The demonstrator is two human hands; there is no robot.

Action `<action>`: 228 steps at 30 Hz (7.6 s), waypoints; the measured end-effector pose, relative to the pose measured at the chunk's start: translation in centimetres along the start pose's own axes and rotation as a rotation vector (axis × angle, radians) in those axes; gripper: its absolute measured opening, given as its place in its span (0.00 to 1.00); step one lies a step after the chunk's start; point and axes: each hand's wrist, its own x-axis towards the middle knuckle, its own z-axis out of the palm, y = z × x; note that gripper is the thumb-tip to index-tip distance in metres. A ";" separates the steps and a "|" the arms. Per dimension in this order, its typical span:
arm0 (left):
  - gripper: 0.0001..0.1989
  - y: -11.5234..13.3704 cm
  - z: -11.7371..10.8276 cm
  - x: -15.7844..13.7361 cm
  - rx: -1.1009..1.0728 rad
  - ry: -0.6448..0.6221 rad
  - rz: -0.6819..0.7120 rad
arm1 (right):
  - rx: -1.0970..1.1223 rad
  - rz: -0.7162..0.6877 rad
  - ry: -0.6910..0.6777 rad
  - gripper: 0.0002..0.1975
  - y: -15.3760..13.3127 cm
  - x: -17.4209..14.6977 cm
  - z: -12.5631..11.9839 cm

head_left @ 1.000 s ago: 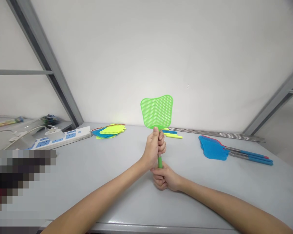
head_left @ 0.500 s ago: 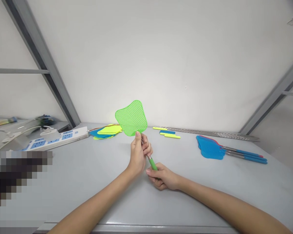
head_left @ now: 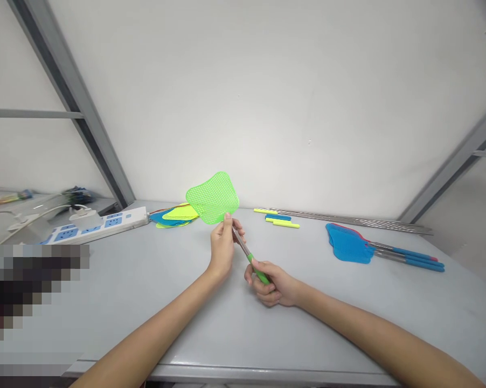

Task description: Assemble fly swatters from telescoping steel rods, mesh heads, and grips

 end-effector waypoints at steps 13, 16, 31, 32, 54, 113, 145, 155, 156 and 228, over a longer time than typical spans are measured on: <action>0.15 -0.3 -0.9 0.8 0.238 0.058 0.113 | -0.143 -0.025 0.114 0.19 0.6 0.2 0.4; 0.15 -0.5 -1.0 0.9 0.261 0.067 0.120 | -0.152 -0.020 0.128 0.18 0.5 0.2 0.7; 0.17 -1.2 -1.1 1.1 0.322 0.035 0.126 | -0.126 -0.032 0.072 0.19 0.4 0.1 0.4; 0.17 -1.3 -1.1 1.1 0.320 0.034 0.123 | -0.123 -0.031 0.070 0.19 0.4 0.1 0.4; 0.19 -1.1 -0.6 0.8 0.270 -0.003 0.021 | -0.134 -0.014 0.078 0.12 0.4 0.2 0.4; 0.15 -3.0 -0.2 0.0 0.141 -0.168 -0.213 | -0.104 0.001 0.175 0.13 0.2 0.3 0.3; 0.12 -1.5 -1.5 2.1 -0.583 -0.195 -0.640 | 0.040 0.101 0.004 0.13 -0.4 0.0 -0.4; 0.15 -2.0 -1.5 1.4 -0.755 -0.150 -0.637 | 0.080 0.156 -0.050 0.12 -0.4 -0.1 -0.7; 0.15 -2.0 -1.5 1.3 -0.762 -0.149 -0.638 | 0.083 0.158 -0.054 0.12 -0.4 -0.1 -0.8; 0.05 -1.7 0.5 -0.2 -0.556 -0.152 -0.487 | 0.366 0.088 -0.043 0.17 -1.0 -0.7 -2.7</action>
